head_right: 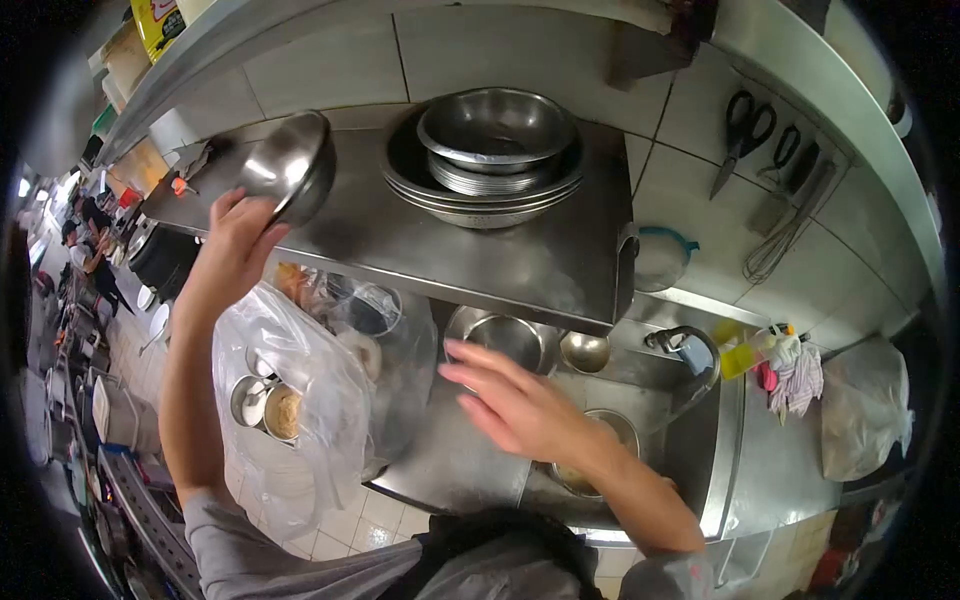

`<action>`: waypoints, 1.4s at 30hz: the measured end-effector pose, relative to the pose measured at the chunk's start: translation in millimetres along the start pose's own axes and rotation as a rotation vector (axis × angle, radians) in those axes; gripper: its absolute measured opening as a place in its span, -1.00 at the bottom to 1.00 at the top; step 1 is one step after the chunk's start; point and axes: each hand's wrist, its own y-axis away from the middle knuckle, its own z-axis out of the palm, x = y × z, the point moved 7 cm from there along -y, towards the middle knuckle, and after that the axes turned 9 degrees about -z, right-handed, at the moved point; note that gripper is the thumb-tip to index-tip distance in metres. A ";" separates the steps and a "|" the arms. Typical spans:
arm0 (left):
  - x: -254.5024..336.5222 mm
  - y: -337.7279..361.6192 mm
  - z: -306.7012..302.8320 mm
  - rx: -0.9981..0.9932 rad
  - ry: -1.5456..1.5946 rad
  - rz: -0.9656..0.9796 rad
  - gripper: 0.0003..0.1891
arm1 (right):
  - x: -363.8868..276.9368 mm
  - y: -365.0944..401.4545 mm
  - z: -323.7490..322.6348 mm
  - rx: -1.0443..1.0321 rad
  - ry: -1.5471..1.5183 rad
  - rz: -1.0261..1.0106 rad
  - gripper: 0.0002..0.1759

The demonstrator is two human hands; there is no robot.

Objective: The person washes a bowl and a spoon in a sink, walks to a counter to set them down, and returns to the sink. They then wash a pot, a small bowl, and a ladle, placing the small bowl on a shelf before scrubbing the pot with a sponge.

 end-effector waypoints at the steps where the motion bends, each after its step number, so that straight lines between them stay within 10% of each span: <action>1: -9.2 -6.6 15.5 0.003 -0.009 0.039 -0.84 | 4.7 17.1 3.0 -0.006 -0.033 0.075 -0.57; 10: 87.5 -92.0 -6.4 0.075 0.335 0.246 -0.48 | 38.5 196.4 30.3 0.383 -0.518 0.874 -0.76; 15: 151.6 -141.7 62.3 -0.319 0.248 0.274 -0.42 | 36.5 200.3 44.3 0.329 -0.433 0.882 -0.76; 24: 96.0 -141.7 -15.4 0.257 0.275 0.163 -0.66 | 22.4 241.9 36.7 0.395 -0.363 0.963 -0.77; 32: 12.0 -102.2 16.7 -0.294 0.144 -0.083 -0.54 | 39.6 297.1 52.2 0.651 -0.489 1.009 -0.77; 36: 24.1 -113.9 6.3 -0.029 0.508 0.007 -0.42 | 49.1 295.1 61.3 0.604 -0.487 1.044 -0.76; 40: 66.3 -158.1 20.3 -0.284 0.676 -0.303 -0.45 | 55.0 289.5 65.3 0.587 -0.467 1.019 -0.76; 42: 87.4 -184.0 57.9 -0.562 0.189 -0.295 -0.45 | 55.2 287.2 67.7 0.591 -0.469 1.025 -0.77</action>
